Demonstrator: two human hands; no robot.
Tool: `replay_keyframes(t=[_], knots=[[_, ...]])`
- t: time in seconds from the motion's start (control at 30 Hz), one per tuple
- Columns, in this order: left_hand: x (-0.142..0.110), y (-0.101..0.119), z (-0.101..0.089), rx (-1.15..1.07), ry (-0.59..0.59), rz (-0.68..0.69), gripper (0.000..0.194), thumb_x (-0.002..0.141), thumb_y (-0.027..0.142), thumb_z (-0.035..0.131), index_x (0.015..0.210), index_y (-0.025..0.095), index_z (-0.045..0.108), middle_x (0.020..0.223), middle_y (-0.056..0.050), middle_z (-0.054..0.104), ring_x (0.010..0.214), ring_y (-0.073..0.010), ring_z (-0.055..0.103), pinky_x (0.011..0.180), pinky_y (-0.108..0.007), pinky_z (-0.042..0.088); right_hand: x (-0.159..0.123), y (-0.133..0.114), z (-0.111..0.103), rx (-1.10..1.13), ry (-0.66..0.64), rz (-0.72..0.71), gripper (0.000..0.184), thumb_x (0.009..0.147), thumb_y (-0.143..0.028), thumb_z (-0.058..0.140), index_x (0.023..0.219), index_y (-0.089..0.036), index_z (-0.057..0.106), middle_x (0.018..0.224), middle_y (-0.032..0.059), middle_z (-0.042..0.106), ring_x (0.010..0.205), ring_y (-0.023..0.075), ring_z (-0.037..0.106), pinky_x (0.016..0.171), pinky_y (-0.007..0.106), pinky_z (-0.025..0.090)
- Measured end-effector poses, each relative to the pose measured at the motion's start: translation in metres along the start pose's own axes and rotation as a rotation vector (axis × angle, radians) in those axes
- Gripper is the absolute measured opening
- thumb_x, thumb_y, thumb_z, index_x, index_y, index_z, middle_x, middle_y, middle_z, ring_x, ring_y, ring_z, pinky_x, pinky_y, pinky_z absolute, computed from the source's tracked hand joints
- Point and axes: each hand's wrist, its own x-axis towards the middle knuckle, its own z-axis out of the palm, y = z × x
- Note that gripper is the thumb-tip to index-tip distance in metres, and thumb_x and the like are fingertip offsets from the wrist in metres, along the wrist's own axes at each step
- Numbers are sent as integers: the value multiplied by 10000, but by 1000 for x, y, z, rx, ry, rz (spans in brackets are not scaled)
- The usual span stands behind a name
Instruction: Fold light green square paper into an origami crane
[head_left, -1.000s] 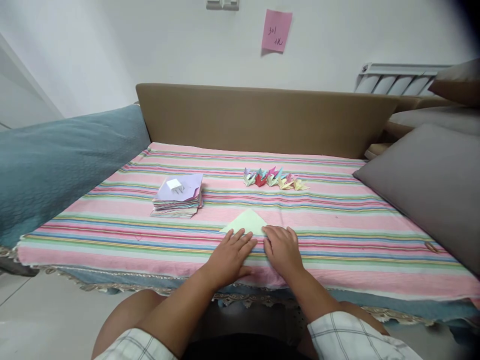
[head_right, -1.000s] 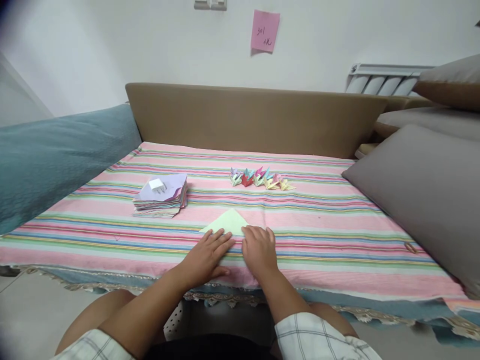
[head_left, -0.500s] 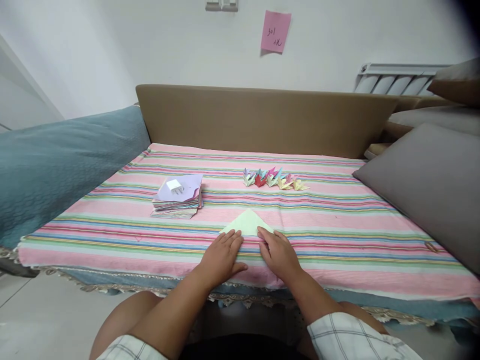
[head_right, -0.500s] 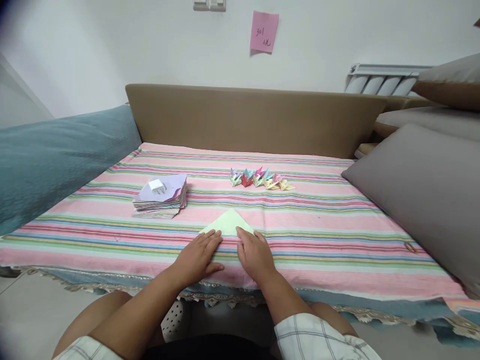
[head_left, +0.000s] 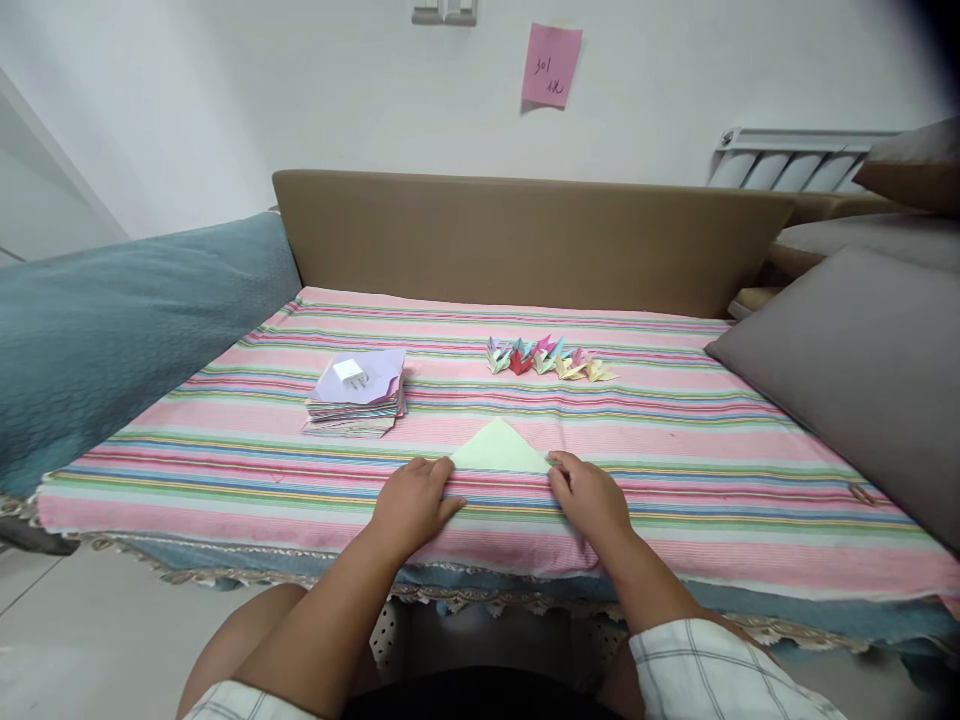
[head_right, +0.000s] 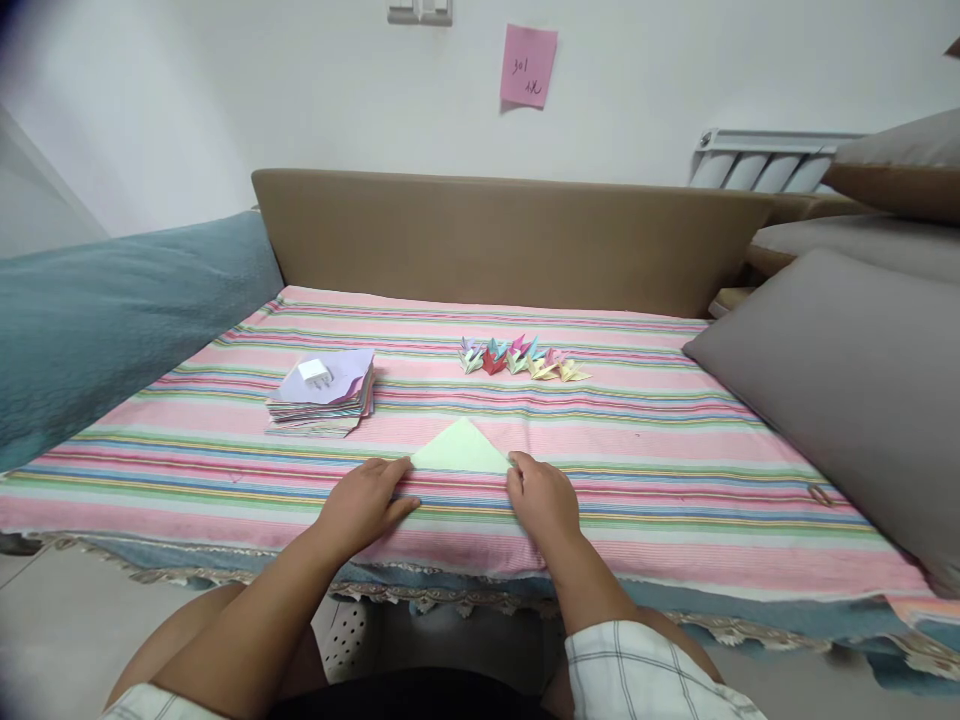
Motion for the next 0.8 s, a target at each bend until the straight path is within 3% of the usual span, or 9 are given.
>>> replay_keyframes(t=[0.1, 0.33, 0.8], knots=[[4, -5, 0, 21, 34, -89, 306, 853, 410, 489, 1066, 204, 564, 931, -85, 676, 947, -272, 583, 772, -371, 463, 2, 3, 3, 55, 7, 5, 312, 869, -317, 443, 1108, -220, 617, 953, 43, 678, 872, 203, 607, 664, 279, 439], [17, -8, 15, -6, 162, -131, 353, 864, 393, 468, 1159, 223, 561, 1330, -72, 514, 1109, -277, 519, 895, -420, 431, 6, 8, 17, 106, 81, -47, 354, 824, -333, 536, 1116, -154, 621, 1134, 105, 583, 1050, 242, 517, 914, 368, 422], [22, -4, 22, -102, 144, -235, 279, 830, 354, 517, 1067, 262, 632, 1378, -32, 469, 1152, -280, 477, 905, -434, 404, 9, 9, 19, 267, 63, -64, 259, 782, -292, 525, 996, -186, 624, 1115, 90, 585, 1049, 246, 515, 916, 389, 411]])
